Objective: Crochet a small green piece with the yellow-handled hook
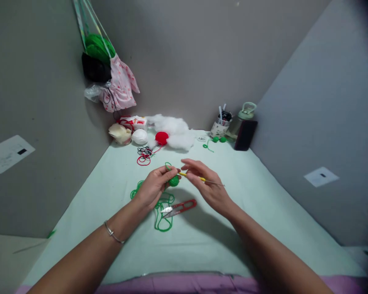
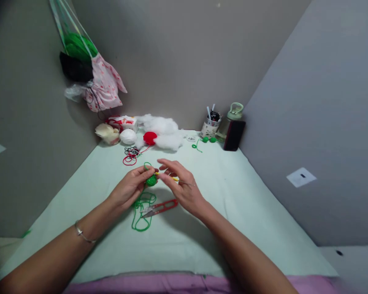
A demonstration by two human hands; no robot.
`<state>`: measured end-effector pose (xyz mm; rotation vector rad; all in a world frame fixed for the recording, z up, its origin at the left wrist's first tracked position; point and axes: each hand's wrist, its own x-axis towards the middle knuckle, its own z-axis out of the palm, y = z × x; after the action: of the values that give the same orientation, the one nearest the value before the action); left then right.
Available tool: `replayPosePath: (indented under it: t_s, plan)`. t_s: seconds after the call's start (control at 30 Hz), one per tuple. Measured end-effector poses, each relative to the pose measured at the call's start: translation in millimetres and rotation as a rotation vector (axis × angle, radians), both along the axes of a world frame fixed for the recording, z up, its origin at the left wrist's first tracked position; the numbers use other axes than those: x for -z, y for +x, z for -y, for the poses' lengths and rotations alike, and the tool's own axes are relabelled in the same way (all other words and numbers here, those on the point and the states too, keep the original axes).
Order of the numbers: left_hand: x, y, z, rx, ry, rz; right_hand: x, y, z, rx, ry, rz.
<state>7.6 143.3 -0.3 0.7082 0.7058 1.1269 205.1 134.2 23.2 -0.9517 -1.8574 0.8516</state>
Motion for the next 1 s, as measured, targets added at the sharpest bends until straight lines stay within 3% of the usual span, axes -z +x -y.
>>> replayPosePath:
  t_s: [0.2, 0.37, 0.73, 1.0]
  plan:
    - [-3.1, -8, 26, 0.139, 0.061, 0.021, 12.0, -18, 15, 0.020, -0.007, -0.189]
    - [-7.6, -8, 32, 0.203, 0.110, 0.070, 13.0, -17, 21, 0.096, -0.060, -0.345]
    - [-5.1, 0, 36, 0.064, 0.139, -0.031, 14.3, -13, 23, 0.110, -0.240, -0.489]
    - [-7.1, 4, 42, 0.006, 0.202, -0.134, 6.8, -20, 32, 0.077, -0.224, -0.454]
